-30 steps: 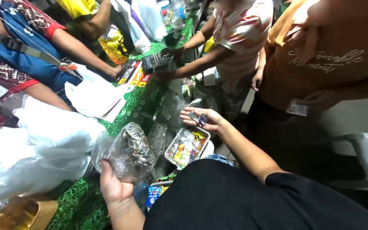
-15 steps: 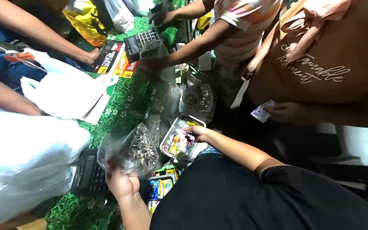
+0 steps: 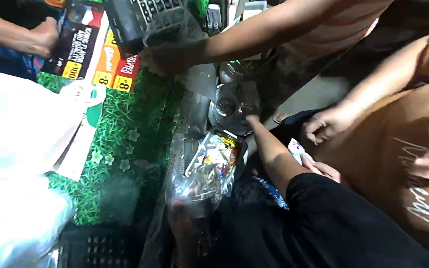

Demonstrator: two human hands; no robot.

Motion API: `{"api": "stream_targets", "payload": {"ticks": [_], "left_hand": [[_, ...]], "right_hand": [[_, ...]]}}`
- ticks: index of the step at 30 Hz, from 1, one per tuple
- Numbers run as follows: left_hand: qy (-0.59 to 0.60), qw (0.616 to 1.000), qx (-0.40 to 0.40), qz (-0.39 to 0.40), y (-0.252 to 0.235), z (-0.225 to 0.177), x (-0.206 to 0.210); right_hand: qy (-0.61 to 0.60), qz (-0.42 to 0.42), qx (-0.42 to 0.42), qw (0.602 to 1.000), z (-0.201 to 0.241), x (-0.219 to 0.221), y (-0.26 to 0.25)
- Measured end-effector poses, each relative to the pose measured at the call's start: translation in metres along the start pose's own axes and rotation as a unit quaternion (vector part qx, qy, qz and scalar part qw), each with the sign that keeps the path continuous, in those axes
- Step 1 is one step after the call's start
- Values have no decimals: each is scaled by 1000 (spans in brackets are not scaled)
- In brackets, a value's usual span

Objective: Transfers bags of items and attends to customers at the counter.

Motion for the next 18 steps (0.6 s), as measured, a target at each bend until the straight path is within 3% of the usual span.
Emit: {"api": "stream_targets", "payload": {"ticks": [4,8,11,13,18], "left_hand": [[-65,995,-76,-7,-7,22,6],[-84,990,-112,-8,-11,37,11],[-129,966,-220,-41,-11,71,-2],[-168,947,-267,-63,-9,62,7],[-189,944,-250,-99,-10,68,8]], "right_hand": [[73,-78,-71,992,38,18,-34],[91,-10,-143,985,82,52,-42],[132,24,-172,976,71,106,-86],[141,14,-143,979,64,119,-100],[162,28,-58,985,64,122,-97]]}}
Point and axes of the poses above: each hand's wrist, its own y-axis away from the middle knuckle, its own x-axis out of the palm, z = x × y, the point moved 9 cm from there along -y, towards the middle knuckle, and after that the axes turned 2 degrees about -x, right-handed, at the moved point
